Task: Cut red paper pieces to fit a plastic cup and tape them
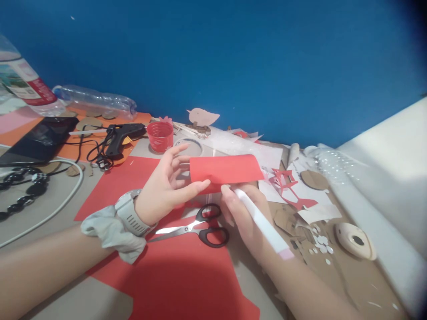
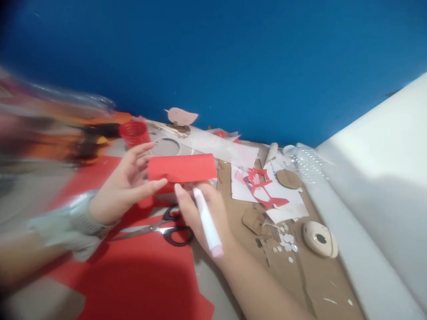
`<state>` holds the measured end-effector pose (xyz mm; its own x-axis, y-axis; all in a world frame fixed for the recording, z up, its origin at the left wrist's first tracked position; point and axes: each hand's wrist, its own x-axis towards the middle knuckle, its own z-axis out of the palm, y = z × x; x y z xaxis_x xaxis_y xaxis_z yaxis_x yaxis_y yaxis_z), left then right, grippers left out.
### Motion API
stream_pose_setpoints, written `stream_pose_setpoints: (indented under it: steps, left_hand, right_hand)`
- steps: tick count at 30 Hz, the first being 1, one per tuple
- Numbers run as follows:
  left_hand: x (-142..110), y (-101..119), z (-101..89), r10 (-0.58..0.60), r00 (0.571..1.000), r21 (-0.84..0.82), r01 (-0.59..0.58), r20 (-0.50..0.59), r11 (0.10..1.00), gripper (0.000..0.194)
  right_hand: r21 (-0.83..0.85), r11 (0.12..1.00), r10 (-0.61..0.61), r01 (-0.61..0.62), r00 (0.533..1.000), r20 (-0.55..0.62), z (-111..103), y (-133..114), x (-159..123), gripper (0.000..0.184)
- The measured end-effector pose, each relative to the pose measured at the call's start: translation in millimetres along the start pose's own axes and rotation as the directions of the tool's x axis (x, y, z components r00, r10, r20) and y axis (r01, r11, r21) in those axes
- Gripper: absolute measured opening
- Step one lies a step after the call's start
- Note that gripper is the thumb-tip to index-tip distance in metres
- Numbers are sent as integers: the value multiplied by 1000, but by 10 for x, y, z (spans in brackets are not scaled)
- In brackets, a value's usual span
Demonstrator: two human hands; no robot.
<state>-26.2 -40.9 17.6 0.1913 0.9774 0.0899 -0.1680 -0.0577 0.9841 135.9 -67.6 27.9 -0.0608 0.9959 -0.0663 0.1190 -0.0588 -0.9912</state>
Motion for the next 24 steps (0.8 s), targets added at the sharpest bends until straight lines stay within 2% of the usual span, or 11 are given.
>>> stream_pose_setpoints:
  steps: [3, 7, 10, 15, 20, 24]
  left_hand:
    - [-3, -3, 2, 1, 1000, 7, -1, 18, 1000, 71]
    - [-8, 3, -4, -14, 998, 13, 13, 55, 1000, 75]
    - [-8, 3, -15, -43, 998, 4, 42, 54, 999, 79]
    - [-18, -19, -20, -31, 997, 68, 26, 65, 997, 88]
    - [-26, -34, -8, -23, 999, 89, 19, 40, 996, 80]
    - [-25, -37, -7, -34, 999, 73, 31, 35, 997, 75]
  right_hand:
    - [49, 996, 73, -74, 997, 20, -28, -14, 10, 42]
    - [-23, 988, 153, -153, 988, -9, 1, -52, -9, 47]
    - [-76, 988, 129, -136, 988, -82, 38, -92, -20, 50]
    - [-201, 977, 39, -64, 991, -126, 34, -117, -2, 55]
    - [-196, 979, 31, -46, 996, -78, 22, -134, 0, 55]
    - [-206, 977, 34, -56, 993, -109, 33, -155, -11, 56]
